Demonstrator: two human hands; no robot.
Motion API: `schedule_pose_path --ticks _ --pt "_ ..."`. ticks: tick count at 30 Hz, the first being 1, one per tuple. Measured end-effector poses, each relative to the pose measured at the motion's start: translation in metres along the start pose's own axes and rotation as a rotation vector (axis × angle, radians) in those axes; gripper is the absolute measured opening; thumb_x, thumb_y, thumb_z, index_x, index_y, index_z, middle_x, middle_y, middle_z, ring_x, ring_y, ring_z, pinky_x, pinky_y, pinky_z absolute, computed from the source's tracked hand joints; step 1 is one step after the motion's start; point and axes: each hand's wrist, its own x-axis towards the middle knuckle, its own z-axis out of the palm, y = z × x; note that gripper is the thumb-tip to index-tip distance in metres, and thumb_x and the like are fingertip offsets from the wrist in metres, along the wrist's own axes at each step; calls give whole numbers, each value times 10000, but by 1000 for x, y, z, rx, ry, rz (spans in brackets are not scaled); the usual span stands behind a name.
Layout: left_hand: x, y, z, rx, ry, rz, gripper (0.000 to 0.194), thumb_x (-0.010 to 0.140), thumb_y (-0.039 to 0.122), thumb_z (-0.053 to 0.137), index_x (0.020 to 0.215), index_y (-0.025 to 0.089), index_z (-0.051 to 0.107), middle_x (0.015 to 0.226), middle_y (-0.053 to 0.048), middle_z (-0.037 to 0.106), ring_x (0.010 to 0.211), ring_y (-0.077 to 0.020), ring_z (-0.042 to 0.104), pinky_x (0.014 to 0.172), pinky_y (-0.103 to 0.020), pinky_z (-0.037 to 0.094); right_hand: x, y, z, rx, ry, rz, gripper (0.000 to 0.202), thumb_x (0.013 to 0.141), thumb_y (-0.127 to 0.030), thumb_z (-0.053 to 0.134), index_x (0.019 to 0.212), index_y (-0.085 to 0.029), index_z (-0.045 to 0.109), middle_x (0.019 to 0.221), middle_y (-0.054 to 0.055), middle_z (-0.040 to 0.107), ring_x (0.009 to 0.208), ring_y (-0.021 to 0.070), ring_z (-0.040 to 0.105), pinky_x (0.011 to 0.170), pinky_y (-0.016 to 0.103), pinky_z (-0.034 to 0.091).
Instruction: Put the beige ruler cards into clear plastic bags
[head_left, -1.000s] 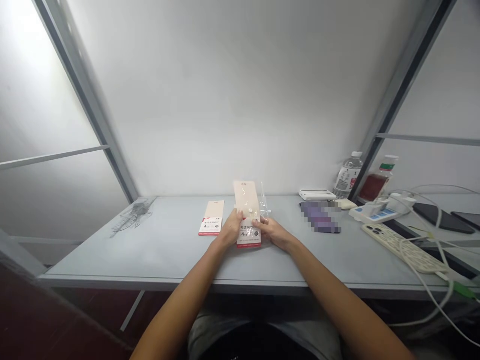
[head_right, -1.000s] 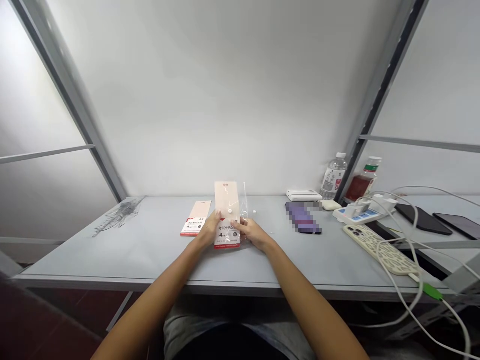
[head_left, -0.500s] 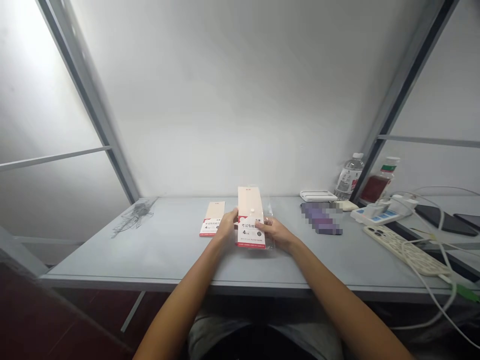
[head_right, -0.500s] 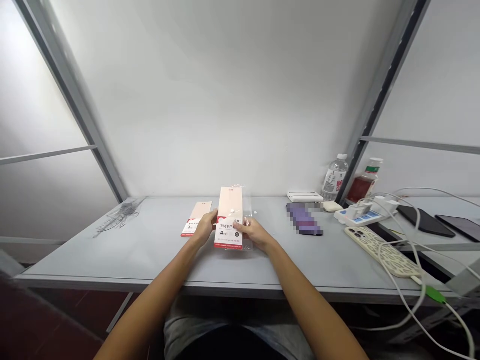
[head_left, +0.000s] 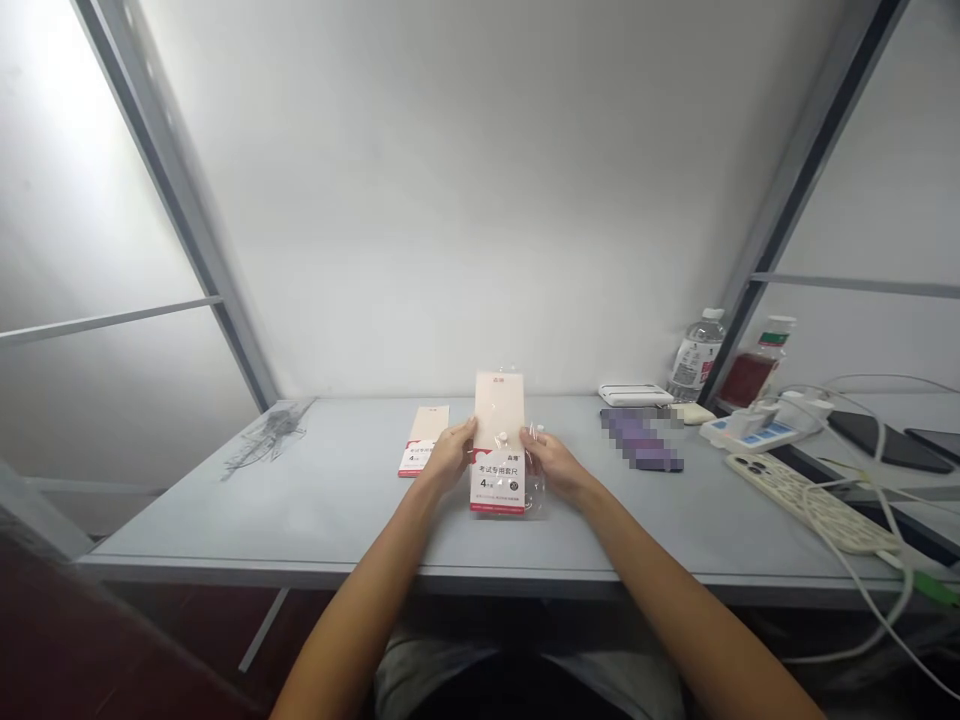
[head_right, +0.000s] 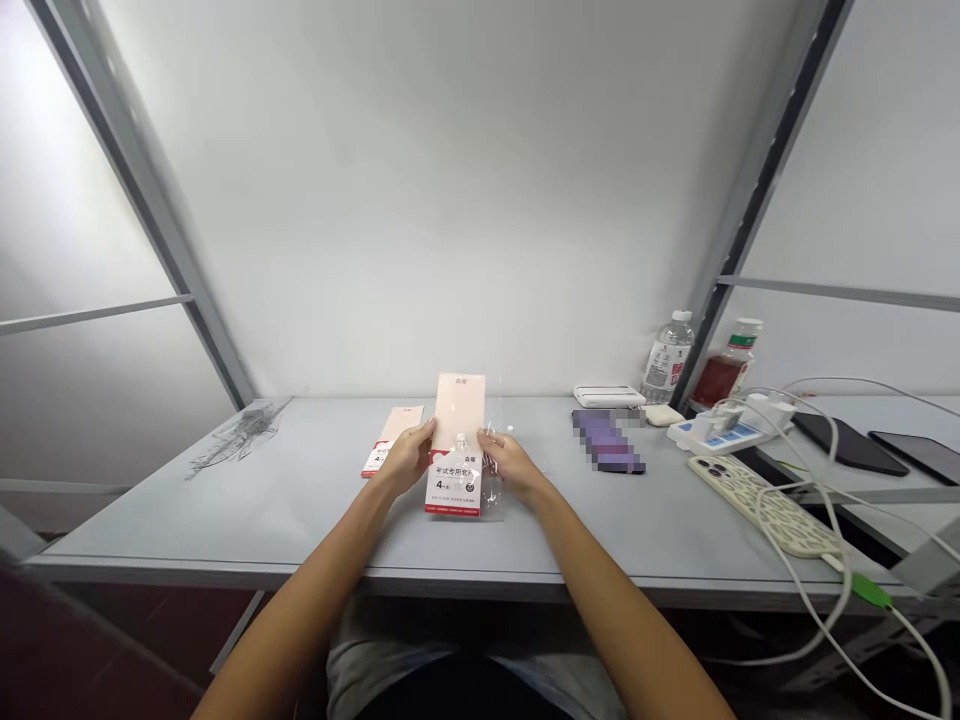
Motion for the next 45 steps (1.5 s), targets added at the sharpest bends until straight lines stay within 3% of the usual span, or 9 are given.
schedule_pose_path --ticks 6,15,23,28,31,36,40,45 --pt "-1 -1 0 11 -94 -17 356 734 440 574 877 123 650 905 -110 645 848 -209 573 728 -321 423 3 1 -2 51 65 -4 351 768 -484 529 942 -189 605 777 41 677 621 156 608 528 255 462" --pt "-2 6 3 -29 8 -39 264 654 363 673 769 125 667 732 -61 641 681 -137 564 646 -254 412 -1 -5 2 37 3 18 367 751 -504 534 878 -172 625 732 46 675 608 159 610 523 263 463" --pt "0 -2 -2 192 140 42 370 656 436 635 857 128 676 805 -89 658 732 -184 601 675 -305 461 0 -3 1 -11 17 -37 354 723 -494 572 858 -172 633 677 27 668 559 154 604 492 255 460" --pt "2 -6 -2 213 108 63 372 665 426 631 851 109 687 797 -107 668 703 -207 609 671 -349 479 1 0 1 -9 41 0 344 705 -477 602 859 -171 630 659 31 666 573 168 615 526 275 482" --pt "1 -8 0 199 149 87 353 678 417 625 859 120 688 798 -101 672 719 -208 614 698 -352 481 2 3 2 -17 41 -4 346 698 -479 607 843 -165 628 631 25 657 545 162 606 505 274 476" --pt "1 -8 1 126 223 135 340 677 390 638 880 121 683 917 -111 663 849 -248 600 749 -382 470 0 2 5 -57 8 -32 347 732 -491 561 776 -156 641 643 36 668 550 159 605 521 272 462" --pt "3 -10 -1 117 277 179 298 677 382 641 841 138 692 1093 -107 605 953 -281 558 762 -384 458 0 1 6 -36 32 20 386 777 -523 479 856 -180 639 712 62 690 579 182 625 514 288 468" --pt "4 -12 -1 142 326 220 284 685 387 628 836 156 699 1188 -90 547 971 -271 550 742 -359 467 3 6 6 -22 63 55 476 788 -583 399 907 -182 626 656 57 682 467 154 588 450 273 453"
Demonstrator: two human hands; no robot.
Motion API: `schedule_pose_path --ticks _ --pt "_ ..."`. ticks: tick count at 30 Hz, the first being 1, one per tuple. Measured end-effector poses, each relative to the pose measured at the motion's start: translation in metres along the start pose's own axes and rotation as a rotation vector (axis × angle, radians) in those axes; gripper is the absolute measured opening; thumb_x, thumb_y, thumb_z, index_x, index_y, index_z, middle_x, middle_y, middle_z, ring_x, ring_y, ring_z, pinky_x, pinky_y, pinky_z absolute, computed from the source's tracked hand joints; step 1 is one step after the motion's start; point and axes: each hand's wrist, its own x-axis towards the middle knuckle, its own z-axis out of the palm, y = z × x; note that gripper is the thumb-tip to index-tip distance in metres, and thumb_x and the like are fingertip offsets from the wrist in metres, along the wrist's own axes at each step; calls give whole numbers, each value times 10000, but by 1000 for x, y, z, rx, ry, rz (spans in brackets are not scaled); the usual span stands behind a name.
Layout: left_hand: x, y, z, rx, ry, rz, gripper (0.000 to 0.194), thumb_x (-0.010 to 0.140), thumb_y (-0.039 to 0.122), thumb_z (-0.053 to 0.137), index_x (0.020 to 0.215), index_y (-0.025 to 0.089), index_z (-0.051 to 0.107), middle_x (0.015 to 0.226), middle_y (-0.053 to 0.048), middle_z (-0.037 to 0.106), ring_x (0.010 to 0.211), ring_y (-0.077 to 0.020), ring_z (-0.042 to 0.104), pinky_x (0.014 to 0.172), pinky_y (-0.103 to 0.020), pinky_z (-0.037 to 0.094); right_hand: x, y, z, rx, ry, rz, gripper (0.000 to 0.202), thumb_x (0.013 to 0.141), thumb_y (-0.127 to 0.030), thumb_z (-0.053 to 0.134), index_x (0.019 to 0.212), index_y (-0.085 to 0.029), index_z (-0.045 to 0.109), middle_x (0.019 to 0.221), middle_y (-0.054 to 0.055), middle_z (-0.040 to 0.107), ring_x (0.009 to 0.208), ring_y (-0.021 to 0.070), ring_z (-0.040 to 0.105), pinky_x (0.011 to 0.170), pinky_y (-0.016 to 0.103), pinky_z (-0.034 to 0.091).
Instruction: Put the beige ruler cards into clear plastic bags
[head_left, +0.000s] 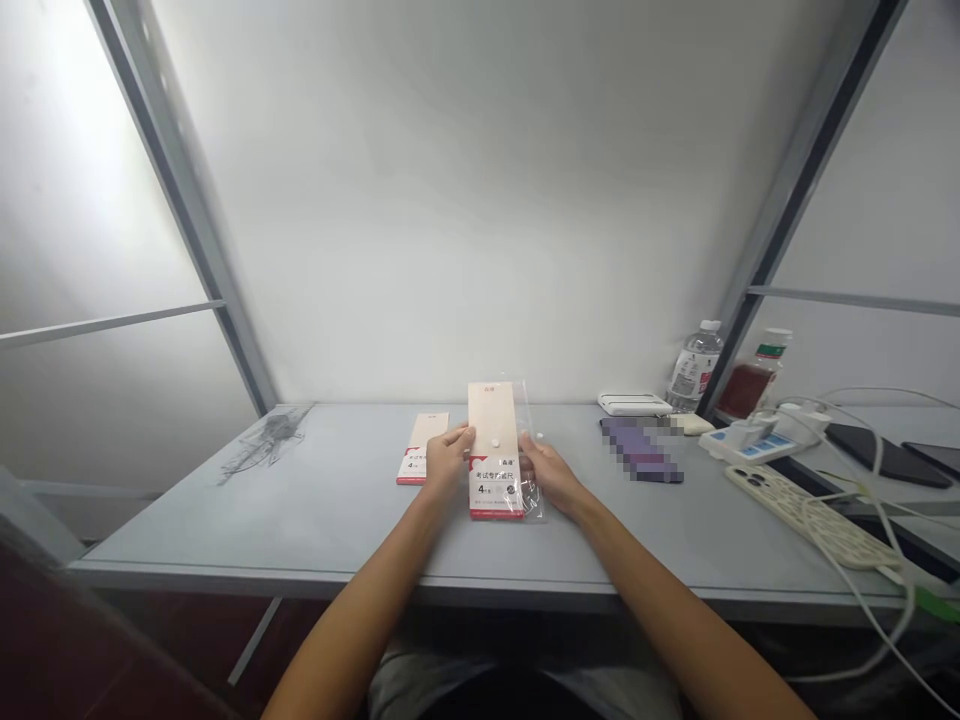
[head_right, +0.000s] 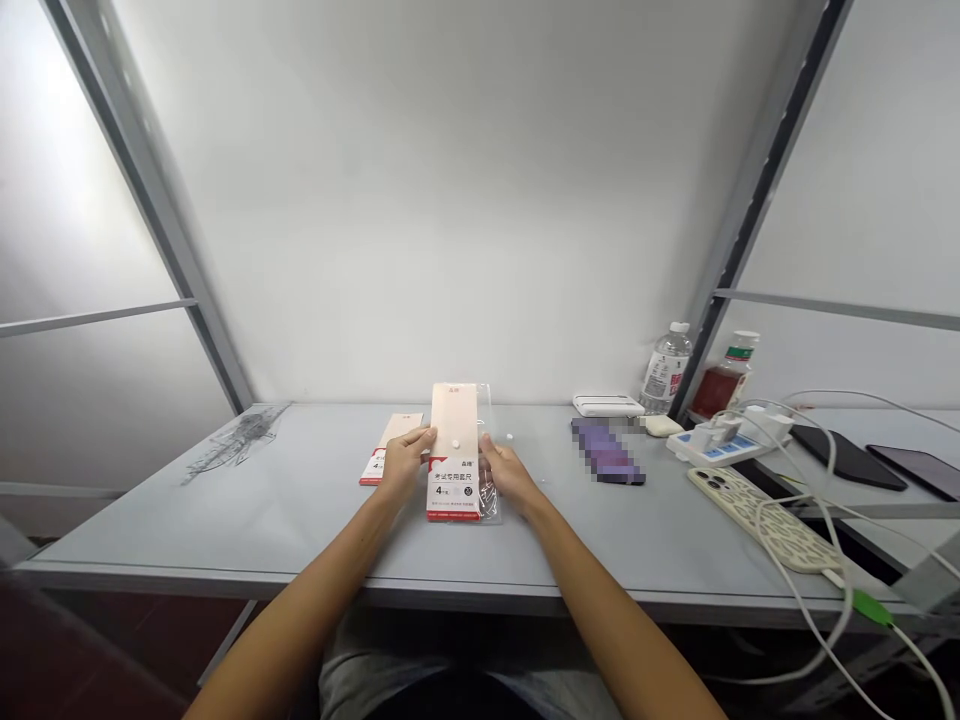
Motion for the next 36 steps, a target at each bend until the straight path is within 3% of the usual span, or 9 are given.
schedule_pose_path --ticks 5,10,16,21,28,32,36 --pt "-1 -2 1 27 -35 -17 315 684 429 616 830 160 694 1092 -92 598 914 -237 573 723 -337 470 0 1 1 -10 11 6 483 785 -584 406 856 -167 638 701 72 692 551 182 623 516 293 482" --pt "-3 0 1 39 -196 -148 370 673 479 610 796 136 673 827 -103 652 734 -211 601 675 -350 460 -1 1 1 19 15 0 464 785 -567 428 868 -163 640 786 90 699 665 210 647 626 330 504" --pt "-4 10 -1 -41 -302 -161 320 697 458 600 762 150 654 836 -78 637 817 -194 581 738 -329 448 -3 -4 0 70 -49 -1 479 786 -574 417 899 -163 636 853 102 694 721 223 651 673 344 508" --pt "-7 18 1 -78 -425 -197 342 677 423 637 874 145 665 889 -94 646 843 -202 588 775 -348 439 -6 -7 0 108 -21 -13 508 793 -581 392 946 -150 612 866 116 690 730 231 651 655 353 514" --pt "-6 14 0 -78 -380 -206 377 644 360 688 941 129 671 909 -108 666 869 -220 597 850 -375 412 -5 -6 0 179 -94 7 540 805 -590 350 998 -149 595 878 120 684 739 229 648 650 354 515" --pt "-5 13 0 -59 -343 -215 412 610 349 715 958 134 666 941 -108 664 855 -220 605 841 -377 420 -7 -8 2 209 -121 -7 487 813 -558 378 1002 -164 593 935 110 676 810 228 641 705 357 510" --pt "-4 13 0 -52 -300 -210 501 609 349 717 1053 140 619 939 -105 663 828 -209 613 815 -360 440 -7 -8 1 138 -111 -20 380 788 -492 489 949 -168 606 881 91 689 749 216 650 668 340 511"
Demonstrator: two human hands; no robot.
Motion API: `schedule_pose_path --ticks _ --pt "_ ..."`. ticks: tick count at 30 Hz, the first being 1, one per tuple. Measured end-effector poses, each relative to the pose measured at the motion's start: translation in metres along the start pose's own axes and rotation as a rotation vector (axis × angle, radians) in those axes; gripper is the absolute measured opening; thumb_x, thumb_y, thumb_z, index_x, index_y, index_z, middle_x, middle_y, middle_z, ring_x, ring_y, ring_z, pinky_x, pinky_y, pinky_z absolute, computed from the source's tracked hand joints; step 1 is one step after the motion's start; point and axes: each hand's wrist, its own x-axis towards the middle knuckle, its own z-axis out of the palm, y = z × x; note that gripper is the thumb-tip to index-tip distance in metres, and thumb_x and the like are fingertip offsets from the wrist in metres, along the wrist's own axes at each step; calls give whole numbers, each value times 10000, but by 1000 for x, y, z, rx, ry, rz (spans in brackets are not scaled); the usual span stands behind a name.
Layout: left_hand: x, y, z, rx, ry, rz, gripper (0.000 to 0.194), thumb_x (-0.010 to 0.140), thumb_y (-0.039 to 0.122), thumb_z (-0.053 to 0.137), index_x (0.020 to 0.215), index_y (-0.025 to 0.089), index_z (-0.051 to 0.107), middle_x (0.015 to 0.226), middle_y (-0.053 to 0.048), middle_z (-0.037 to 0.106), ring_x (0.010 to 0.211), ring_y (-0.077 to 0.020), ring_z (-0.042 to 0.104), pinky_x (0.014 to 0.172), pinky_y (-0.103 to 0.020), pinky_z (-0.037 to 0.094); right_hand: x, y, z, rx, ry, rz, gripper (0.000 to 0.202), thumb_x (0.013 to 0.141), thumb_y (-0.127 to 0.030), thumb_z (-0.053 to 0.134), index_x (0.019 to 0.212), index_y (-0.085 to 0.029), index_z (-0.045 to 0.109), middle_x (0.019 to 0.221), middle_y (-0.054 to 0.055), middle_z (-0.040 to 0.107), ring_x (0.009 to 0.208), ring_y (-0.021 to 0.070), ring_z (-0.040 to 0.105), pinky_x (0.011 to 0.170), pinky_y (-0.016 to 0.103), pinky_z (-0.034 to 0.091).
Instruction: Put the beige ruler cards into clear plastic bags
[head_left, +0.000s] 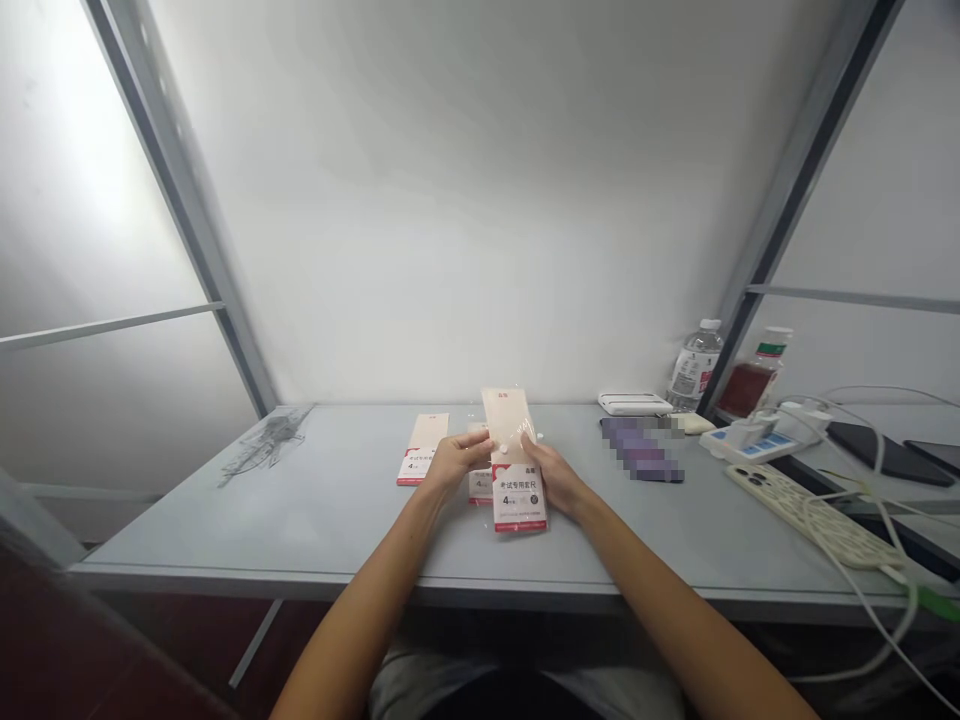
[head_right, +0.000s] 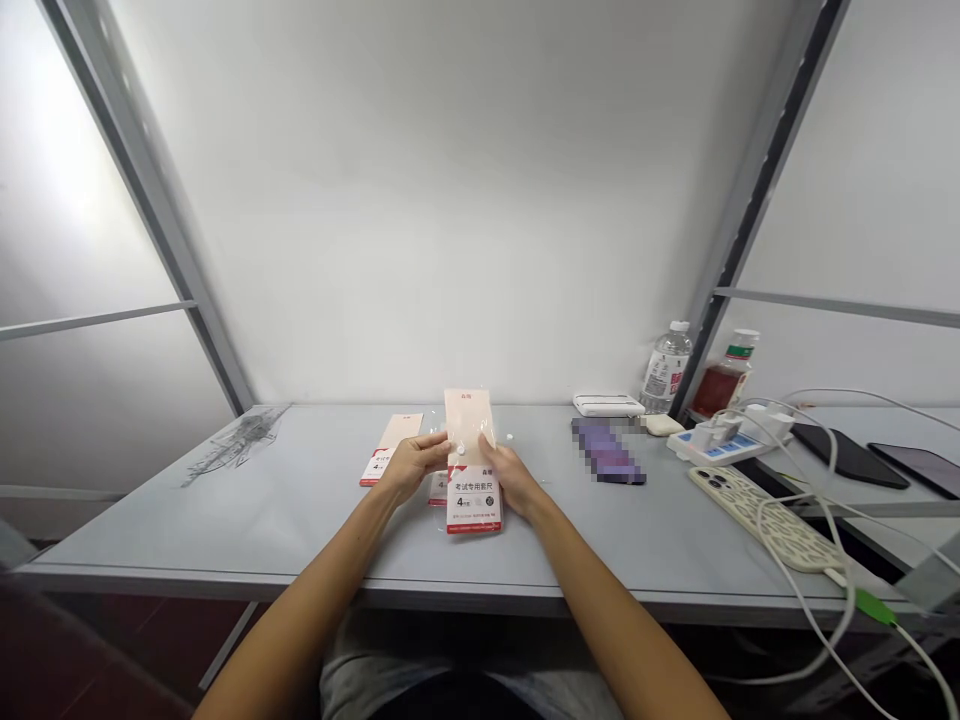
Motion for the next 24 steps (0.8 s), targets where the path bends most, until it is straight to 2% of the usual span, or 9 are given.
schedule_pose_path --ticks 4,5,7,10,12,16,19,24 --pt "3 0 -3 -24 199 -21 716 645 423 675 1267 187 411 837 -77 673 685 -180 630 729 -363 477 2 3 -4 -107 34 -34 304 720 -411 615 872 -147 625 818 83 697 706 214 648 630 322 507" --pt "4 0 -5 -49 246 -29 716 668 467 636 1278 188 385 831 -79 671 666 -180 631 707 -361 483 3 4 -5 -117 55 -45 302 714 -409 621 859 -145 630 810 83 697 702 213 646 627 318 505" --pt "5 0 -7 -106 274 -46 645 705 537 553 1220 164 441 845 -100 664 668 -188 632 680 -350 490 4 4 -6 -120 93 -58 302 710 -414 623 839 -141 638 800 85 696 690 208 642 618 313 501" --pt "5 0 -8 -105 172 -55 474 711 519 552 959 118 596 861 -126 646 699 -189 622 659 -313 487 5 3 -6 -111 119 -54 307 699 -416 632 825 -137 642 790 85 693 673 204 635 604 312 497" --pt "3 0 -7 -59 79 -47 369 692 454 604 838 117 623 874 -119 631 706 -175 607 627 -283 476 5 3 -6 -102 122 -59 314 694 -417 635 843 -140 639 798 82 691 673 201 633 603 312 495" --pt "-1 1 -2 38 -70 -50 311 667 414 639 816 141 634 879 -97 614 702 -151 575 560 -243 435 5 3 -6 -112 96 -83 325 709 -416 619 884 -142 621 805 75 688 666 195 630 596 306 491" --pt "-3 1 -1 129 -97 -57 302 652 428 645 742 140 627 782 -80 609 664 -142 550 552 -250 419 4 3 -6 -149 78 -75 326 707 -417 621 877 -139 613 788 79 686 651 197 629 575 305 488" --pt "0 -3 -1 229 -63 -74 294 640 429 647 656 144 580 689 -48 575 632 -135 546 584 -272 426 2 2 -5 -221 50 -59 329 702 -426 623 853 -134 615 767 81 683 652 200 630 564 302 482"
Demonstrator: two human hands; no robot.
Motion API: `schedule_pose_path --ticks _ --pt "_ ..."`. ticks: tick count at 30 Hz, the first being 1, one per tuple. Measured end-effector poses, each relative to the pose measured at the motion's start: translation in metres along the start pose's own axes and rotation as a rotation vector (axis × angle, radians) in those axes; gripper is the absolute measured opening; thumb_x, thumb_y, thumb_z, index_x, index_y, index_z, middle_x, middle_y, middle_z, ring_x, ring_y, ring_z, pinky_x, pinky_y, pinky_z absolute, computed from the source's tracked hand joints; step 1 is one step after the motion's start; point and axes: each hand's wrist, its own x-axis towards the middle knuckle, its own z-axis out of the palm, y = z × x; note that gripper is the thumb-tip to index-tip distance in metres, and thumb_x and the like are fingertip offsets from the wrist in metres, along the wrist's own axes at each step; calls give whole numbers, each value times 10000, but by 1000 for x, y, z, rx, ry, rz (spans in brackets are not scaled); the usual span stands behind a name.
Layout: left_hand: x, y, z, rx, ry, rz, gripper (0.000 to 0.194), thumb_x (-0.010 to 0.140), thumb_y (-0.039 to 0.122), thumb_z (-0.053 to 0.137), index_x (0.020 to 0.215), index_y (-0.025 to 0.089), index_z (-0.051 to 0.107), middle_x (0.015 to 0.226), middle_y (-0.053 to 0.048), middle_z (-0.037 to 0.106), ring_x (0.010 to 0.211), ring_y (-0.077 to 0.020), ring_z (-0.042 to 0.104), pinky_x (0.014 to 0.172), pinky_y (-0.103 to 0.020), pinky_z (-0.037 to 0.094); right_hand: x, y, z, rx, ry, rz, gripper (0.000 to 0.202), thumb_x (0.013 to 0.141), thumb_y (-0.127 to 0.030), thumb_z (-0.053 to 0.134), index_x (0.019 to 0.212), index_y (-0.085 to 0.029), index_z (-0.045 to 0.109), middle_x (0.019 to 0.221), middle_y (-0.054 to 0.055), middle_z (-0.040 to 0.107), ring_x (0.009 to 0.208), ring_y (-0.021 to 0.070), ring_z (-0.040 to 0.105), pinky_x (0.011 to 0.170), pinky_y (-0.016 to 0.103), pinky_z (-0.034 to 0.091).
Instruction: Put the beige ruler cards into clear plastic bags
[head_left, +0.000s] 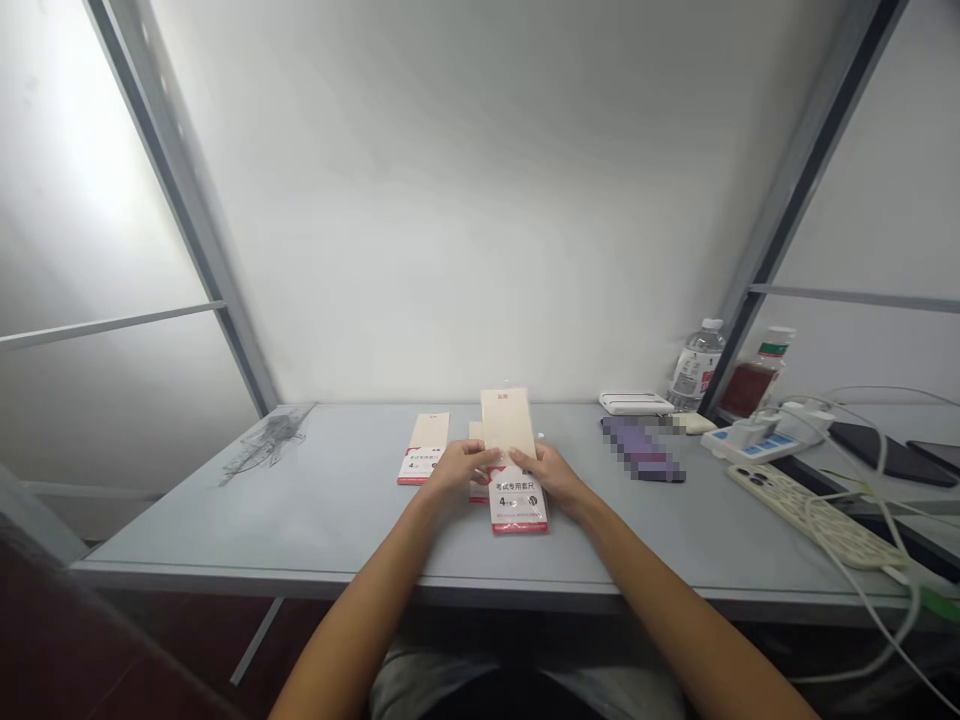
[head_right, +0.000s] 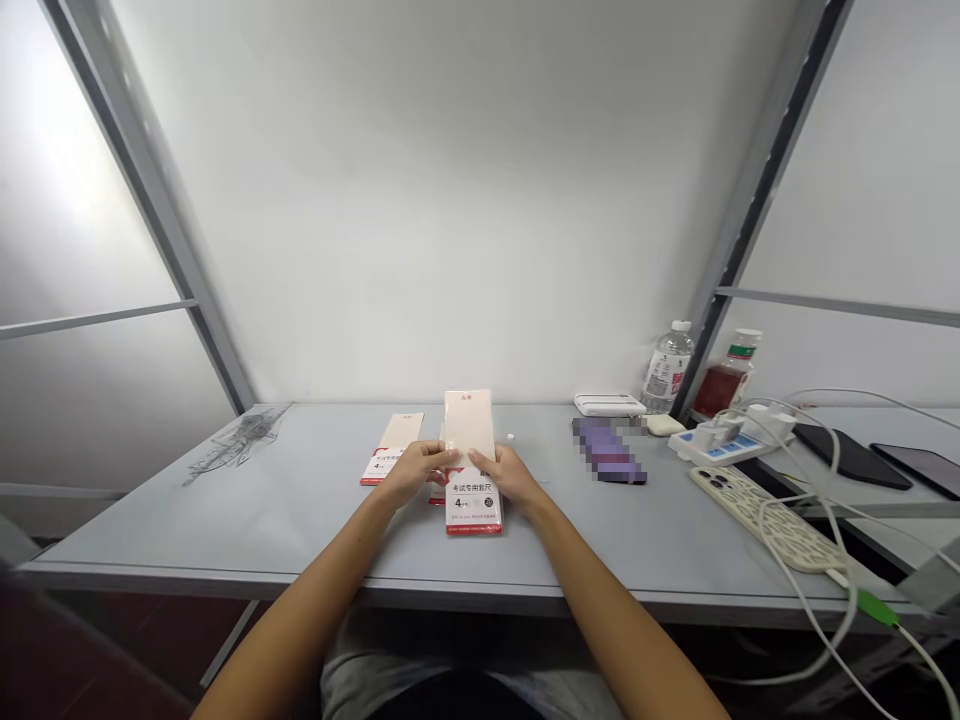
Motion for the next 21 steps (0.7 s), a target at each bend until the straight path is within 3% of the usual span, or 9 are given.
schedule_pose_path --ticks 10,16,21 --pt "6 -9 3 59 121 -82 232 650 350 619 634 139 523 580 -10 529 492 -99 488 452 -227 352 -1 2 1 -90 -103 -2 363 709 -444 608 913 -144 612 840 78 687 760 229 636 679 348 482" --pt "5 -8 4 21 60 23 285 658 400 617 655 132 521 637 -19 534 551 -104 513 488 -223 375 -3 0 1 -64 -97 -38 399 723 -457 584 957 -135 597 874 98 682 753 234 635 664 361 482" --pt "3 -5 6 16 46 6 298 672 426 595 708 134 545 651 -18 539 561 -105 515 512 -228 380 -3 -2 3 -39 -99 -37 386 724 -446 587 962 -142 596 871 92 681 768 235 636 677 365 484"
